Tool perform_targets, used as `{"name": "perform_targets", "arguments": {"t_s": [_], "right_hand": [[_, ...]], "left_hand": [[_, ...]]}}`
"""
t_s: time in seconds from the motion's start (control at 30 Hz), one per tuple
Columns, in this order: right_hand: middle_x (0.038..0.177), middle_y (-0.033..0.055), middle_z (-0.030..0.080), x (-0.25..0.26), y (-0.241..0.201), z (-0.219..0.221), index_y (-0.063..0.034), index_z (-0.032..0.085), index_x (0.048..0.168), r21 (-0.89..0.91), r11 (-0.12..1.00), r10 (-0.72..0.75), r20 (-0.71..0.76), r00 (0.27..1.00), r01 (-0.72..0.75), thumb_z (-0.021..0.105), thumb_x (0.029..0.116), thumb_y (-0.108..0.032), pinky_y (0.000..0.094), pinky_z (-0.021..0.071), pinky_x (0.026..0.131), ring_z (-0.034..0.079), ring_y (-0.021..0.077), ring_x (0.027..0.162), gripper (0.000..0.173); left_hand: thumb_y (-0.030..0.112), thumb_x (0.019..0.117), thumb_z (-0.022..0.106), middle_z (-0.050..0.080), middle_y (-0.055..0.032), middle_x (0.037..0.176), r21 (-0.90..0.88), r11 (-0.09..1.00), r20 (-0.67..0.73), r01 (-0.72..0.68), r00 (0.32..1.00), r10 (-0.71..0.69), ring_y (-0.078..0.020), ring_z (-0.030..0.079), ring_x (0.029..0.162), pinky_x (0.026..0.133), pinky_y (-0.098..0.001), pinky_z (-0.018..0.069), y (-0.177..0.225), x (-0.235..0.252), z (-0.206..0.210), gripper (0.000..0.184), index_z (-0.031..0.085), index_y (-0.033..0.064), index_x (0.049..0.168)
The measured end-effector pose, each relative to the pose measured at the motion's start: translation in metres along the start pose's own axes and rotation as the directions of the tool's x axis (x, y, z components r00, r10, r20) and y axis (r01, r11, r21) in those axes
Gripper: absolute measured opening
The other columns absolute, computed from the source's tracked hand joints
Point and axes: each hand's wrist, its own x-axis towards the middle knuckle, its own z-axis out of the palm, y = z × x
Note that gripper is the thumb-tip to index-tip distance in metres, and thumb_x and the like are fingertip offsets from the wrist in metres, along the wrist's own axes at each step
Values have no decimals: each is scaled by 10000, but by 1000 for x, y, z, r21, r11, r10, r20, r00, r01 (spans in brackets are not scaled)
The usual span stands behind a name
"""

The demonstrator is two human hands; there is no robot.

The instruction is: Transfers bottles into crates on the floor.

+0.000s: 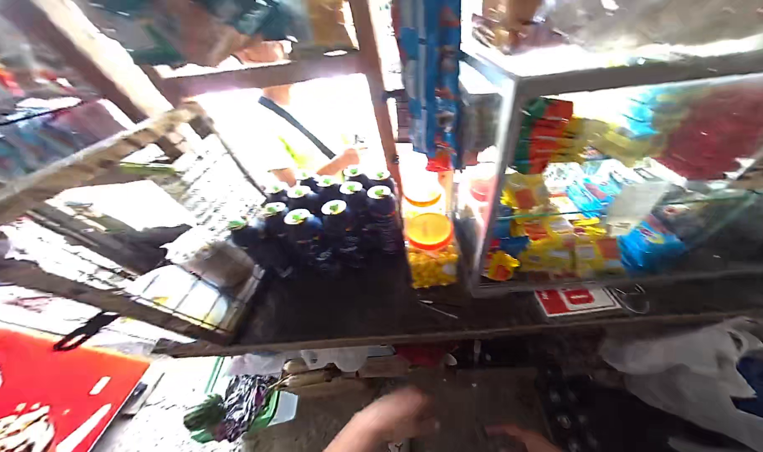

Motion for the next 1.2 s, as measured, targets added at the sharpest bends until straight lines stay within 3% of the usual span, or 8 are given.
{"name": "perform_targets", "arguments": {"t_s": [0.07, 0.2, 0.33, 0.47, 0.6, 0.77, 1.0, 1.2], "right_hand": [[1387, 183, 626, 39, -74, -1, -11, 607, 1388, -31, 965, -259, 50, 965, 261, 613, 1008, -161, 449, 478, 1122, 616, 270, 1274, 408], [1246, 142, 697, 120, -221, 10, 20, 695, 1217, -254, 618, -768, 8, 641, 744, 621, 968, -48, 347, 537, 1049, 663, 177, 1176, 268], [1260, 151, 693, 174, -348, 16, 14, 722, 1173, -521, 457, -863, -63, 501, 721, 612, 976, -53, 361, 523, 1068, 645, 212, 1231, 235], [1332, 132, 659, 228, -419, 21, -43, 697, 1253, -775, 402, -875, -169, 453, 488, 648, 989, -159, 473, 513, 1046, 614, 301, 1250, 293], [1348, 145, 658, 266, -459, 25, -87, 631, 1377, -943, 307, -846, -210, 490, 125, 683, 956, -433, 717, 156, 1195, 493, 403, 1387, 548], [1108, 156, 735, 293, -468, 37, -38, 742, 1057, -953, 300, -784, -219, 581, 46, 636, 974, -484, 757, 79, 1181, 535, 410, 1333, 466], [980, 111, 727, 274, -457, 51, -54, 737, 1047, -933, 347, -797, -241, 554, 93, 714, 946, -361, 652, 271, 1150, 642, 330, 1125, 325], [1112, 101, 722, 223, -419, 57, -118, 696, 1285, -868, 371, -863, -190, 468, 331, 768, 913, -305, 445, 546, 866, 666, 284, 1077, 423]], "left_hand": [[175, 1007, 634, 733, -146, 1064, 67, 991, -318, -117, 939, 133, -273, 713, 999, 948, -493, 566, -3, -50, -52, 218, 736, 46, 1152], [176, 997, 612, 720, -93, 1016, 245, 969, -853, -24, 470, 227, -194, 703, 930, 848, -387, 601, -26, -129, -142, 220, 751, 73, 1133], [198, 986, 621, 689, -222, 1177, 255, 937, -960, 238, 180, 215, -382, 642, 1162, 1000, -554, 510, -62, -166, -211, 278, 736, -5, 1137], [147, 952, 670, 532, -311, 1370, 218, 900, -975, 378, 121, 185, -522, 486, 1284, 1051, -657, 410, -80, -168, -270, 389, 626, -75, 1269], [213, 925, 738, 481, -328, 1439, 124, 848, -990, 515, 118, 74, -541, 433, 1344, 1067, -663, 398, -87, -154, -298, 574, 547, -92, 1372], [286, 962, 680, 528, -352, 1389, 61, 778, -989, 625, 142, -36, -567, 452, 1317, 1032, -698, 384, -97, -145, -302, 610, 514, -60, 1435], [212, 1008, 607, 552, -347, 1365, 67, 786, -973, 614, 214, -84, -551, 463, 1330, 1044, -674, 406, -90, -154, -297, 500, 532, -76, 1410], [227, 861, 833, 611, -355, 1178, 127, 871, -957, 475, 289, -17, -548, 585, 1137, 964, -706, 455, -74, -192, -269, 493, 670, -75, 1216]]}}
